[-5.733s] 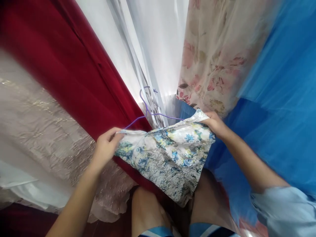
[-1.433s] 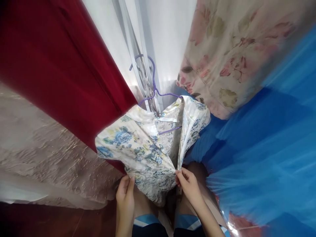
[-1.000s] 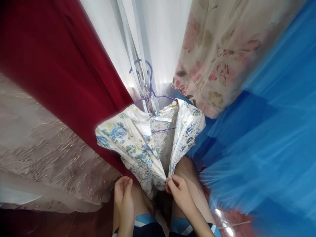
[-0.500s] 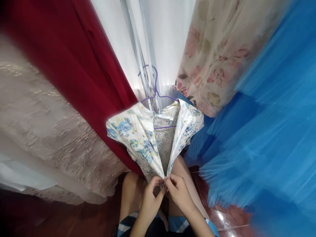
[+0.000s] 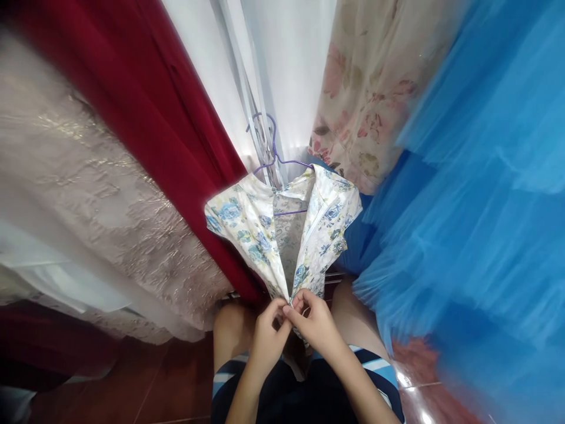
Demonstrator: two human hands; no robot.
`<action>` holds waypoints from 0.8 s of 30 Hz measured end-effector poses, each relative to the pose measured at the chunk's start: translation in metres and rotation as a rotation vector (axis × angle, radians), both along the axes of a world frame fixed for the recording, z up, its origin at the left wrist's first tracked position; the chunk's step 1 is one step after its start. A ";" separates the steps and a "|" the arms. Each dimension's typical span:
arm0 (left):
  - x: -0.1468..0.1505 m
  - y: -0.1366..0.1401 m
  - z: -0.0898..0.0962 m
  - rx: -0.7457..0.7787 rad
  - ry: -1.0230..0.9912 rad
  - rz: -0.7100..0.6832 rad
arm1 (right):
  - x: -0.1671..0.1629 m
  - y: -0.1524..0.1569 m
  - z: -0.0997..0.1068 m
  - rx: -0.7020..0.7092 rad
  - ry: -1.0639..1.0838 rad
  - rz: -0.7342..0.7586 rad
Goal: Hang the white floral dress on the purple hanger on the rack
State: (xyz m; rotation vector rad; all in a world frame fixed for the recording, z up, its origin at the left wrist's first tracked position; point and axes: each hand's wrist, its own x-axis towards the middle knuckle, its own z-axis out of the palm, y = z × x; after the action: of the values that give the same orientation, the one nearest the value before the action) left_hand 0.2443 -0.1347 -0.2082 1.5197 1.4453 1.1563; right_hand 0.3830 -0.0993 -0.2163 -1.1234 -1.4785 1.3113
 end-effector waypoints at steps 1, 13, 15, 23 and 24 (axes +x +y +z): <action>0.002 -0.001 0.000 -0.002 -0.007 -0.001 | 0.002 -0.001 0.000 0.009 -0.012 0.006; 0.002 -0.016 -0.004 0.013 -0.014 0.037 | 0.007 -0.013 0.013 0.122 0.042 -0.011; 0.000 -0.014 -0.005 0.010 -0.018 0.033 | 0.007 -0.011 0.012 0.133 0.036 -0.007; 0.001 -0.012 -0.004 -0.015 -0.049 -0.010 | 0.010 -0.010 0.008 0.149 0.032 -0.017; 0.001 -0.013 -0.004 -0.014 -0.050 -0.011 | 0.011 -0.010 0.009 0.152 0.030 -0.018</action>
State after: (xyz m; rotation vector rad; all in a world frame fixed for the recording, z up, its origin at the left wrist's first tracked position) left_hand 0.2454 -0.1475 -0.2122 1.4767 1.4073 1.1678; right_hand 0.3938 -0.1097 -0.2075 -1.0122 -1.5160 1.1773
